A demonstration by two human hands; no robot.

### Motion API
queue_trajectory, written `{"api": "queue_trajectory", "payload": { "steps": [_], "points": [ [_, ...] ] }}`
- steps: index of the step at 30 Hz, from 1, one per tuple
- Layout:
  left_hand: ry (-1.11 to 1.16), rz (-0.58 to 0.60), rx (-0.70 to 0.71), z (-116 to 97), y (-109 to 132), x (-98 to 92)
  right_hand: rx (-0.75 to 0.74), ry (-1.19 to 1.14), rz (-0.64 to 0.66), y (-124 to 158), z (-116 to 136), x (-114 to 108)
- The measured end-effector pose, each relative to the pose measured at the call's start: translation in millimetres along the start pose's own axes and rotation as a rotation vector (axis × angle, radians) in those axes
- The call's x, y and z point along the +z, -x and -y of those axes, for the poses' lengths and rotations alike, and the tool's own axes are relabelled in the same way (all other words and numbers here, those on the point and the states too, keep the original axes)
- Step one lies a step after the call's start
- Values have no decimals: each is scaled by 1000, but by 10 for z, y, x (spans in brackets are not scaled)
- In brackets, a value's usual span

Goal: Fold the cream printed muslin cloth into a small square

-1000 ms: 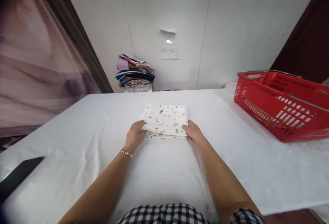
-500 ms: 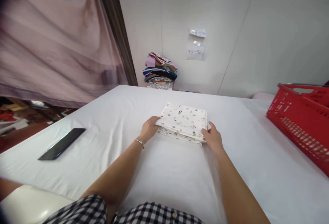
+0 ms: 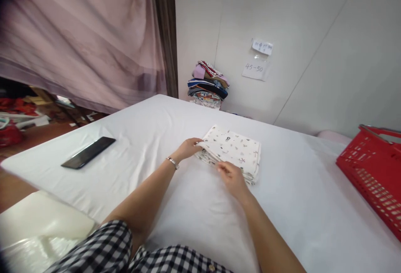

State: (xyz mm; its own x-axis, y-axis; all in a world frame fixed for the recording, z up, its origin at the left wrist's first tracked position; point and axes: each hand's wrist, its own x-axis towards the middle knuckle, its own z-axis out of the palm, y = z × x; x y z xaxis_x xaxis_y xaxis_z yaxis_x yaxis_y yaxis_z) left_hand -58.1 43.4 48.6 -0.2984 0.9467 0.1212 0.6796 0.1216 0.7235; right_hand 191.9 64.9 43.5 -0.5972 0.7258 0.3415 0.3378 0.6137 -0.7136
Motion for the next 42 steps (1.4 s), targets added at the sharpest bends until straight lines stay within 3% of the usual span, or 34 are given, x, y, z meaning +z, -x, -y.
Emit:
{"api": "queue_trajectory", "payload": {
  "steps": [2,6,11,15,27,30,36,42],
  "points": [
    [5,-9,32,-11,-7,11,-93,51,86,-72,28,211],
    [-11,-15,46,-5,-22,35,-216,370,39,-245,20,435],
    [-13,-11,44,-32,-29,36,-91,742,119,-386,103,563],
    [-12,-7,67,-26,-40,27,-39,813,78,-440,136,649],
    [16,11,63,-36,-57,-8,-82,318,-96,-505,57,753],
    [21,23,62,-29,-60,-11,58,79,-102,-567,109,827],
    [58,40,55,-1,-74,0,545,-613,-113,-729,229,999],
    [101,64,14,25,-101,-34,587,-735,-221,-766,215,1044]
  ]
}}
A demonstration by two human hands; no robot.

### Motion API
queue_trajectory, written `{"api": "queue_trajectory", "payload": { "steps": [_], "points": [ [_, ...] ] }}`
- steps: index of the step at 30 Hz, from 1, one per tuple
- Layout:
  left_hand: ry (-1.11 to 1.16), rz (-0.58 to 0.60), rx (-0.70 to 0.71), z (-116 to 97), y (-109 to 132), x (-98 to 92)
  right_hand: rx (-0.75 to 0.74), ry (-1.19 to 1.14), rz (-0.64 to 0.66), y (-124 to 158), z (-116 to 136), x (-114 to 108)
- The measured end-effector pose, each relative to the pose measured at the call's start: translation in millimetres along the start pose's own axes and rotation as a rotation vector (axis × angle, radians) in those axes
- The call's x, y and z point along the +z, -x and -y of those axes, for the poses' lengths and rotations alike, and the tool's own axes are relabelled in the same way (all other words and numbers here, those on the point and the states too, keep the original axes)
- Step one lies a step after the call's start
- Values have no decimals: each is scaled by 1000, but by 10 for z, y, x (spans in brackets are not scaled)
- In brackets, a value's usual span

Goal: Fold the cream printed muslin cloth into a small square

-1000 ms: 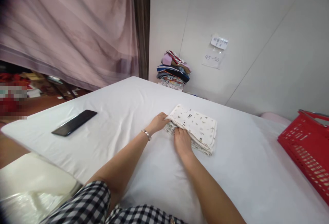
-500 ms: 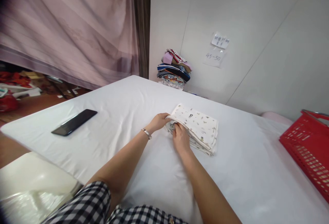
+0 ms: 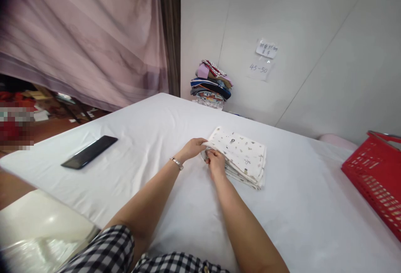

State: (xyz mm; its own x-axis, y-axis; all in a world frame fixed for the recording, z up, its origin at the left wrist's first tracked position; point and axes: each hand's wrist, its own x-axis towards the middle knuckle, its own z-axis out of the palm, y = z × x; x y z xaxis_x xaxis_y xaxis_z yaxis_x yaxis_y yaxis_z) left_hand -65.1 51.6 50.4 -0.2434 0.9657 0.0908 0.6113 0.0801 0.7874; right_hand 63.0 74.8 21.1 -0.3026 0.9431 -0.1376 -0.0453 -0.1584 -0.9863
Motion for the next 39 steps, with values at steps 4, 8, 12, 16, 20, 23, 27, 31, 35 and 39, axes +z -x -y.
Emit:
{"api": "queue_trajectory", "payload": {
  "steps": [4,8,12,16,20,23,27,31,35,39],
  "points": [
    [17,34,3,6,-4,-27,-14,-3,7,22,-23,-14],
    [8,48,-16,-12,2,-41,-42,39,-17,-9,-45,8],
    [4,30,-15,-34,11,-44,16,-25,-32,-51,-8,25],
    [11,20,27,-26,9,-27,76,-68,15,-36,51,-6],
    [8,42,40,-12,6,-23,138,-53,57,-38,67,-37],
    [-12,45,39,-27,11,-39,170,-35,77,-47,76,-47],
    [-74,14,52,-67,22,-53,144,-25,75,1,105,-59],
    [-95,-9,72,-101,38,-53,86,27,70,54,133,-68],
    [-78,56,78,-101,56,-98,13,120,64,76,156,-38],
    [-25,161,56,-77,68,-165,-162,344,148,148,138,2]
  ]
}}
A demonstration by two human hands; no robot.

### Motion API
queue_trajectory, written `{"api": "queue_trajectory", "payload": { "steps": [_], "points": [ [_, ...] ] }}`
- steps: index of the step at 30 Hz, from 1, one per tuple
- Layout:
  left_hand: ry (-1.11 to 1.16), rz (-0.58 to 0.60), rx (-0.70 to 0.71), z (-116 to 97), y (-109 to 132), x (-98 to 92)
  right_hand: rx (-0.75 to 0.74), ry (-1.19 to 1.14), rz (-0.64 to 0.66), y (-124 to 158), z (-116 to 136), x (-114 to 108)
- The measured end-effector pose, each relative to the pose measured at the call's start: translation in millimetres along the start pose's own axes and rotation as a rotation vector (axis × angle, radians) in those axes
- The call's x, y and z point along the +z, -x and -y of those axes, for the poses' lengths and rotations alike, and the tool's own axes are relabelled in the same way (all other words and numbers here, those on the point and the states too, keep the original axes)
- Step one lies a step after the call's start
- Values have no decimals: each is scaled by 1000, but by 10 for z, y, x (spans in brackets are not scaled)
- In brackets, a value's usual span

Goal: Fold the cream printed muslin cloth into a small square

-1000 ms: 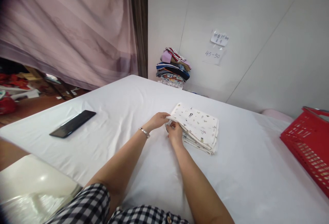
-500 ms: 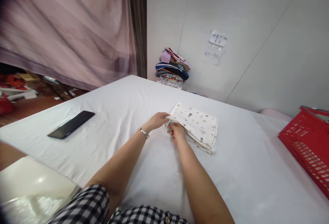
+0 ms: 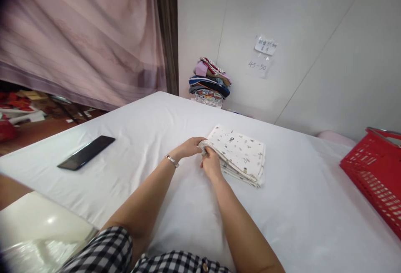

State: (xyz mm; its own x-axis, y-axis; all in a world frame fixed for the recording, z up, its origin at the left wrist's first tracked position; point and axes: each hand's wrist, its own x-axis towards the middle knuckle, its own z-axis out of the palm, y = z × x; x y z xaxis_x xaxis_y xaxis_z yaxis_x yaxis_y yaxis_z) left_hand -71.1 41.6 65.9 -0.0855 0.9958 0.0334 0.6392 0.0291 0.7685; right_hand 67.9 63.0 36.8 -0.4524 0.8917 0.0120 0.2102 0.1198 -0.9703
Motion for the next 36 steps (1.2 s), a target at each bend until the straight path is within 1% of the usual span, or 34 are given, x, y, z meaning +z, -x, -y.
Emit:
{"api": "queue_trajectory", "payload": {
  "steps": [2,4,7,10,12,15,17,20,23,27,29,33,36],
  "points": [
    [-33,14,-27,-10,10,5,-22,39,30,45,-11,14],
    [-107,6,-60,-43,18,47,0,32,61,80,-21,6],
    [-201,-57,-55,-101,27,145,18,65,76,99,-24,-61],
    [-282,-118,-27,-120,25,224,8,156,62,104,-31,-200],
    [-331,-147,-34,-112,16,259,-42,280,45,119,-53,-320],
    [-383,-208,-66,-99,1,297,-175,556,-3,178,-107,-492],
    [-395,-247,-96,-98,-3,310,-231,744,-15,243,-151,-583],
    [-374,-269,-115,-94,-2,301,-250,978,33,362,-222,-700],
    [-339,-260,-110,-71,-5,272,-273,1090,57,463,-274,-814],
    [-270,-250,-147,-35,-17,265,-279,1095,58,509,-259,-887],
    [-249,-260,-171,-27,-22,272,-311,1042,64,500,-222,-848],
    [-253,-280,-194,-33,-19,274,-430,878,39,500,-160,-687],
    [-278,-274,-189,-41,-10,274,-466,777,137,573,-156,-675]
  ]
}}
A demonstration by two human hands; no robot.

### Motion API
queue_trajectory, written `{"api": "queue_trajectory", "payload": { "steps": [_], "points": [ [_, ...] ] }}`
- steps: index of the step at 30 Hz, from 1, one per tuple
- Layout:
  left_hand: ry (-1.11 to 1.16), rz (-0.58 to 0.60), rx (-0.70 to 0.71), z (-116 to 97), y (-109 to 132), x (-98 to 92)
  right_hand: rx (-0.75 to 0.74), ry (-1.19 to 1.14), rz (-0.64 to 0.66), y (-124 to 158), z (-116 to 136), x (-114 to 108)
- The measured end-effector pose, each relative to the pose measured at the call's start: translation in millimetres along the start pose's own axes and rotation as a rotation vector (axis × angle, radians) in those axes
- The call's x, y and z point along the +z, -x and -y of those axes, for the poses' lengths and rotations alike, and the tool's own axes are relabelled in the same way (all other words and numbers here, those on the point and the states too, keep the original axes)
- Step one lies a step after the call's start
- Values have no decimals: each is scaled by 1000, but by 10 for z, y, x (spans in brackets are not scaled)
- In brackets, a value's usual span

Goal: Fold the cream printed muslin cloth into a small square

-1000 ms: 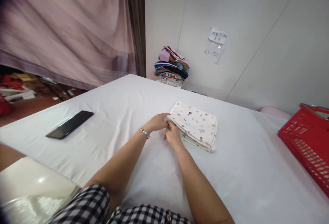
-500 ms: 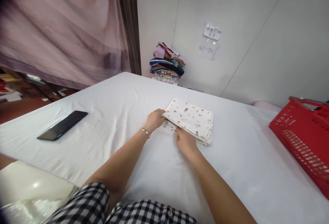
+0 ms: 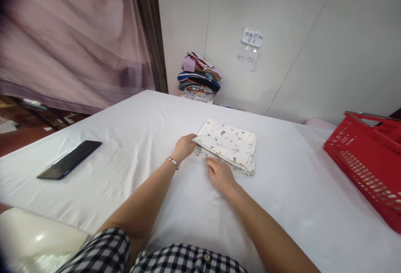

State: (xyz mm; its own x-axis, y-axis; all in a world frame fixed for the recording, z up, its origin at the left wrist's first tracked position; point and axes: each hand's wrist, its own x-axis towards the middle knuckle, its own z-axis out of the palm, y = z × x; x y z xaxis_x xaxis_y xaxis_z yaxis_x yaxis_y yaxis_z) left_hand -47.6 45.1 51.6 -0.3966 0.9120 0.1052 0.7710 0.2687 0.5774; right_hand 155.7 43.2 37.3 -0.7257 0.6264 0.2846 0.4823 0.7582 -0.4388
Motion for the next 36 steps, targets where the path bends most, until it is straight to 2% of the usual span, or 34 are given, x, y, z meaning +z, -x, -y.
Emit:
{"api": "queue_trajectory", "payload": {
  "steps": [2,5,7,10,12,15,17,19,23,26,29,32,34,36],
  "points": [
    [-33,9,17,-2,6,16,-13,-29,-26,120,-55,-61],
    [-91,-9,59,-3,9,74,84,67,-254,374,-279,-224],
    [-123,-36,75,-9,9,117,178,166,-359,540,-481,-346],
    [-181,-72,53,-30,16,153,373,196,-344,703,-755,-489],
    [-210,-92,48,-41,23,156,561,44,-322,740,-878,-553],
    [-216,-102,81,-39,28,153,801,-396,-354,713,-979,-635],
    [-205,-101,106,-30,27,154,896,-620,-367,661,-1021,-684],
    [-194,-100,120,-23,27,160,954,-681,-337,596,-1058,-718],
    [-160,-129,83,-8,32,192,955,-548,-258,460,-1108,-721],
    [-107,-152,34,13,26,227,893,-407,-304,386,-1108,-700],
    [-63,-160,54,18,3,221,865,-317,-305,355,-1081,-713],
    [-39,-220,105,0,-31,140,892,-351,-276,374,-1045,-752],
    [-48,-269,115,7,-55,67,902,-443,-288,407,-1031,-764],
    [-79,-266,83,55,-76,9,916,-567,-270,443,-1025,-748]
  ]
}}
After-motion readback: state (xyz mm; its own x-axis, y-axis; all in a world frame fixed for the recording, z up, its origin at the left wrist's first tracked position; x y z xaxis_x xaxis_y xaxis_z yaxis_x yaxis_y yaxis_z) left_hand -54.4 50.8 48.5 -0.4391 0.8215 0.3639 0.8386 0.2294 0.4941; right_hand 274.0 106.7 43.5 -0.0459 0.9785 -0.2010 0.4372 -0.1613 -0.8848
